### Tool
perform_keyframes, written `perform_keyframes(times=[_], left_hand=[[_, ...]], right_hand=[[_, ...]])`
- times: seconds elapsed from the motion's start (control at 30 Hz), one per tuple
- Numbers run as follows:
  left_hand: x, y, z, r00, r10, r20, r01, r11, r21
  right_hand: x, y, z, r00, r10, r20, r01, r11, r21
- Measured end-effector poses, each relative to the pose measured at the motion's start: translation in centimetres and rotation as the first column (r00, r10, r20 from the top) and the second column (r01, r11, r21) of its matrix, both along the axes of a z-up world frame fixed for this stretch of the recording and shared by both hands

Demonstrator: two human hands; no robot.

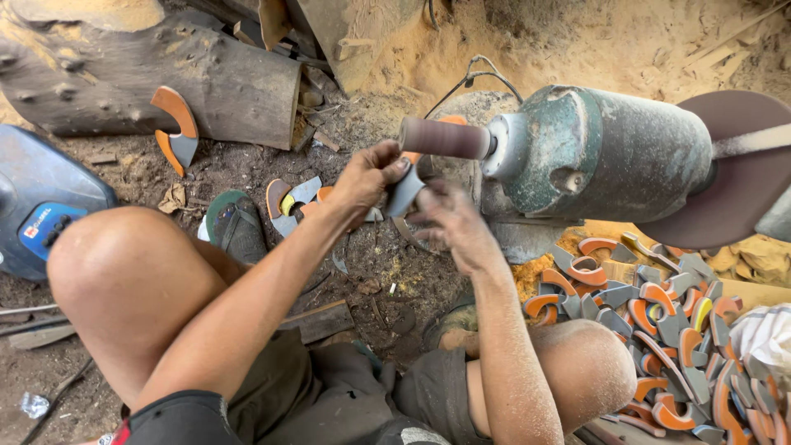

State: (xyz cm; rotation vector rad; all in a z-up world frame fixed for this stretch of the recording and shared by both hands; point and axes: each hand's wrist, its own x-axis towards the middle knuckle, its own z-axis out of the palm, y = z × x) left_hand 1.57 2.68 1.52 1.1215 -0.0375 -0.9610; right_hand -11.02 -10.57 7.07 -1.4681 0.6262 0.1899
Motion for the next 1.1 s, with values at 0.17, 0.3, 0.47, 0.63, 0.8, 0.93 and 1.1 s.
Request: perform_keyframes(times=[0.17,0.3,0.47,0.63,0.8,0.93,1.1], left_hand=[[1.5,3.8,2.7,0.705,-0.345,0.619,0.297,0.937,0.184],[0.7,4.0,4.0,0.566,-0.544,0.62,0.33,0.838,0.435],[0.3,2.7,4.0,0.591,-0.192,0.784,-0.01,0.97,0.245],[0.4,2.5,2.4,0.992,-0.023,0.127,-0.006,0.974,0.227],[0.0,0.3,0.6,0.999,-0.051,-0.01,0.051,0.998,-0.04],[-0.1,-1.4,-0.3,0.999,-0.042,0.024,0.044,0.992,-0.116],[0.7,-3.0,-1.1,1.0,-0.025,-0.003,0.023,0.96,-0.278]], right_hand=[[-2.3,-1.5,1.5,0.971,-0.212,0.108,0.179,0.949,0.258],[-3.5,-1.2,0.7,0.993,0.089,0.075,-0.11,0.934,0.34],[-4.3,1.8,-1.7,0.99,-0.036,0.134,-0.042,0.843,0.537],[-3.4,2.5,-2.0,0.973,-0.083,0.213,-0.01,0.917,0.4],[-2.4,3.2,-2.2,0.974,-0.109,0.2,0.078,0.984,0.158],[-0.8,3.2,-2.2,0.961,-0.165,0.222,0.138,0.982,0.131],[1.2,2.7,-1.8,0.931,-0.226,0.286,0.184,0.969,0.166]])
